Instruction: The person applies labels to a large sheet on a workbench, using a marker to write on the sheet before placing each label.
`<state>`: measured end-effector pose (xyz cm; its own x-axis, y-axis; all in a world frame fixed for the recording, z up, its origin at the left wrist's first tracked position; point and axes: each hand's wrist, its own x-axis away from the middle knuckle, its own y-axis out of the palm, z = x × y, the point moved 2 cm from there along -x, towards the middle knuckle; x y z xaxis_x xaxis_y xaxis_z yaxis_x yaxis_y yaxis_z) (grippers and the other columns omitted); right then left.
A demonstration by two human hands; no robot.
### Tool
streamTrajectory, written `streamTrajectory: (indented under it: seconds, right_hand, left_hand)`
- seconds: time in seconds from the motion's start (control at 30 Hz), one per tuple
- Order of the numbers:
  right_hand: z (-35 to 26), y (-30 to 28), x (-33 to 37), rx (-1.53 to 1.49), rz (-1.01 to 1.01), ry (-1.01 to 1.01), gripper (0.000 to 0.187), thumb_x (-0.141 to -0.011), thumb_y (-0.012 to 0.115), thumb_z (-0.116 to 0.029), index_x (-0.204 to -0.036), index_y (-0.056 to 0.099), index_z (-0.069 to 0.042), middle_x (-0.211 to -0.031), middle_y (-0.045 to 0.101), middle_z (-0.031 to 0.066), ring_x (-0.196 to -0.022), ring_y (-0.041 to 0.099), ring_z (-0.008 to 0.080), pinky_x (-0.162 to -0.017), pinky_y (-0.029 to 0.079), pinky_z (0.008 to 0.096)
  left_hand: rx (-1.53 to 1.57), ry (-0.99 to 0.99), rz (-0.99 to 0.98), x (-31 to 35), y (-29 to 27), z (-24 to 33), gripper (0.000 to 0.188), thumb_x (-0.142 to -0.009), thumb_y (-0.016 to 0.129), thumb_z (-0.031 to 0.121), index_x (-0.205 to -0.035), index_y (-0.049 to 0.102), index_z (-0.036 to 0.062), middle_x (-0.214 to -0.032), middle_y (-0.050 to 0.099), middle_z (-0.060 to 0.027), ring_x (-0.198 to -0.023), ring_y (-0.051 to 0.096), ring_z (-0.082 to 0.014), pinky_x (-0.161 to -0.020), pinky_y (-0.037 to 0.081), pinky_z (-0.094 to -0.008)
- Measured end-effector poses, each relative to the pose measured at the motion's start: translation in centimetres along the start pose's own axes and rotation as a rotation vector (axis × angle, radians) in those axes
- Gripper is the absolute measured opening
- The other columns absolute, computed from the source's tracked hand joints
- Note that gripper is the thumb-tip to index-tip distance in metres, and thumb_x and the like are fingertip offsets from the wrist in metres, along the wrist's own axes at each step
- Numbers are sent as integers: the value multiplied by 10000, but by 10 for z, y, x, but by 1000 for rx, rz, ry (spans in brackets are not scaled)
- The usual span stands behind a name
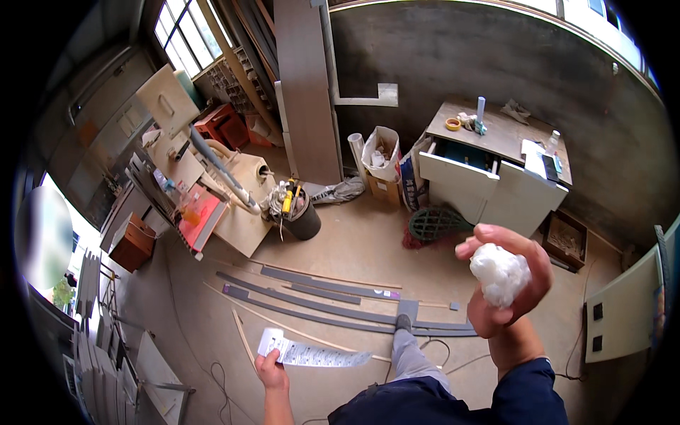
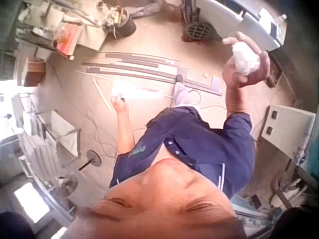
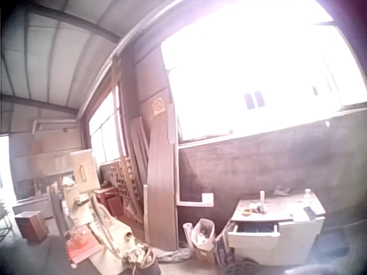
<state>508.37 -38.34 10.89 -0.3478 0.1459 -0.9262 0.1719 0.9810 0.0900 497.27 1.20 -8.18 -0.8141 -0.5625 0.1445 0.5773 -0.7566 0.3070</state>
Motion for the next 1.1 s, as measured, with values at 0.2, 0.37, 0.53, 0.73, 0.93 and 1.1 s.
streamTrajectory:
  seconds: [0.2,0.37,0.53,0.73,0.93,1.1]
  right_hand:
    - [274,49,-91,501,-31,-74,561,-830,615,-160,-1323,408,9,-1196,564,234,-1039,593,328,-890,460,361]
    - [388,83,24,304,-115,559,804,-769,700,-226,-1422,272,-35,-1394,397,176,-1004,578,261,-891,440,339]
    - [335,81,190,254,-634,1122,621,-783,659,-215,-1328,415,-42,-1250,506,176,-989,589,274,-860,478,368]
    - [222,15,223,334,-695,1330,451,-794,674,-198,-1207,548,-71,-1081,607,127,-932,623,259,-787,510,363]
    - [149,-81,179,740,66,1418,358,-788,632,-63,-1137,580,-3,-1075,606,123,-918,622,197,-800,508,308]
    - [56,-114,127,918,593,1047,316,-789,610,-20,-1104,601,4,-1052,603,117,-915,618,189,-811,505,300]
  left_hand:
    - [-29,-3,147,-85,52,15,322,-761,504,24,-1060,550,-89,-970,618,-125,-902,605,-219,-818,473,-320]
    - [-72,48,203,-121,90,22,352,-767,523,28,-1101,533,-82,-994,608,-111,-928,595,-211,-849,460,-327]
    - [-167,-61,19,-190,133,5,333,-772,543,13,-1095,566,-65,-991,622,-87,-917,597,-190,-833,454,-306]
    - [-494,-176,-638,-266,271,-41,242,-807,573,33,-1034,598,-49,-960,639,-57,-869,593,-133,-789,456,-269]
    - [-255,-230,-1430,-200,461,-80,247,-851,527,-32,-1095,565,-29,-979,631,-46,-891,586,-108,-802,458,-253]
    - [-110,-254,-1875,-64,522,-85,348,-850,522,-60,-1193,540,-8,-1043,615,-40,-966,579,-125,-857,447,-258]
